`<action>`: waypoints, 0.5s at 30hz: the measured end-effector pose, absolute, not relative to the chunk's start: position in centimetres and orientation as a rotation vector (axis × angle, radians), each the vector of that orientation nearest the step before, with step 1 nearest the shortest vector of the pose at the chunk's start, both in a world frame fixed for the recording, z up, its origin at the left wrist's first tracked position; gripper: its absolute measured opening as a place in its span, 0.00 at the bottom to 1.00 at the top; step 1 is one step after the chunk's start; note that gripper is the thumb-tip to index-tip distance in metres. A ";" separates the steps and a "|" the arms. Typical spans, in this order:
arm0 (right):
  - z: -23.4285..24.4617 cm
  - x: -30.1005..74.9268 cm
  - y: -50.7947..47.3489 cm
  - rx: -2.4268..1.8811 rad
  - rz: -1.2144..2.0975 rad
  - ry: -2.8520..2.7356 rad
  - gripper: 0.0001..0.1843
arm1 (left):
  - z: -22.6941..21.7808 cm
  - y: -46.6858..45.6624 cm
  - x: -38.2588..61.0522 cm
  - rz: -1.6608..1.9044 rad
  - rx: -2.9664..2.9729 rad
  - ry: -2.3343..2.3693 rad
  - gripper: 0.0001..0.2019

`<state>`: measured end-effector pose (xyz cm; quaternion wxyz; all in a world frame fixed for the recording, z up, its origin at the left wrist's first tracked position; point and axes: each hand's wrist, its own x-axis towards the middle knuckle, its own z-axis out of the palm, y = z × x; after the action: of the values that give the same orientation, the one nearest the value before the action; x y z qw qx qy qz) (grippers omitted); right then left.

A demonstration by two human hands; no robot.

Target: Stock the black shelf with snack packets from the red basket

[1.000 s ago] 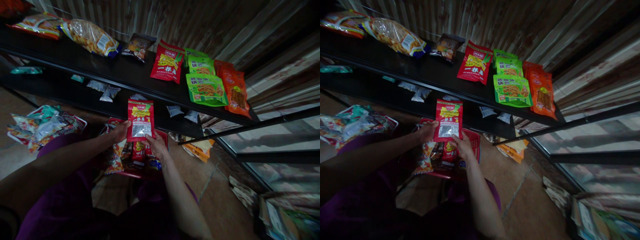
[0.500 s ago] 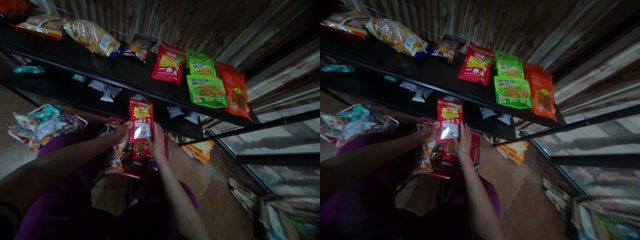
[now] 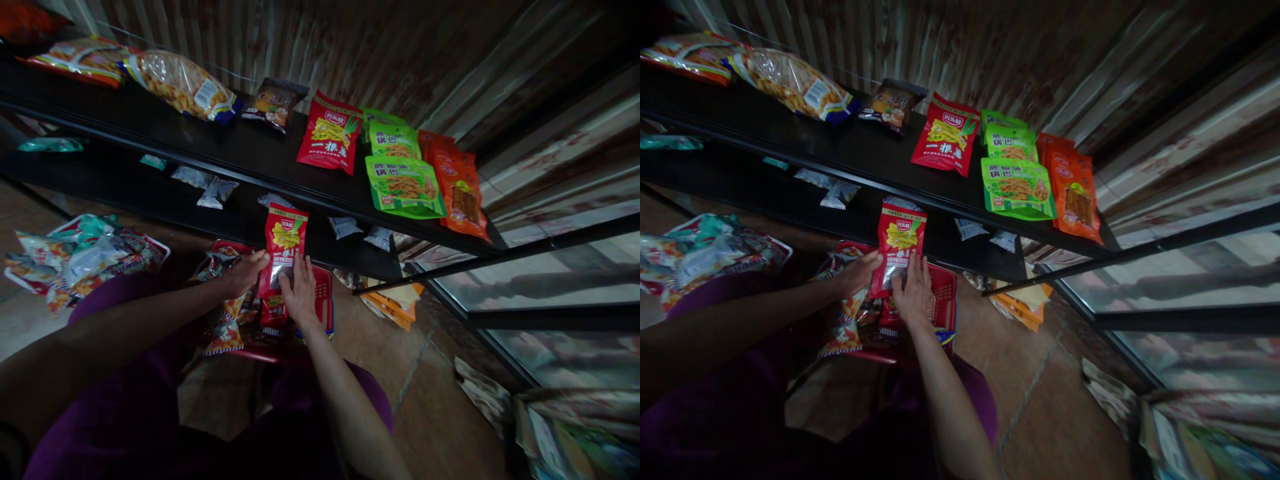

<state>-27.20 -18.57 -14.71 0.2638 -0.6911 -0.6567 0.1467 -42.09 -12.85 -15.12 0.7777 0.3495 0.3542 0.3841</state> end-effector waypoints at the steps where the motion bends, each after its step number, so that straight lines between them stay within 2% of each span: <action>1: -14.5 -27.4 -18.6 -1.876 0.374 -1.776 0.35 | -15.0 -12.9 -42.1 0.837 0.761 0.744 0.21; 5: -14.2 -28.0 -18.5 -1.812 0.493 -1.689 0.35 | -14.5 -13.1 -41.9 0.841 0.807 0.731 0.17; 10: -14.0 -28.5 -18.7 -1.635 0.940 -1.393 0.38 | -13.7 -13.7 -41.9 0.800 1.119 0.913 0.10; 15: -14.0 -28.8 -19.0 -1.424 1.218 -1.010 0.37 | -12.9 -14.4 -42.2 0.793 1.342 0.846 0.12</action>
<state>-28.81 -19.02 -14.00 0.4852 -0.5849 -0.4150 0.5002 -42.20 -14.38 -12.87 0.6319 0.5864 0.3699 0.3464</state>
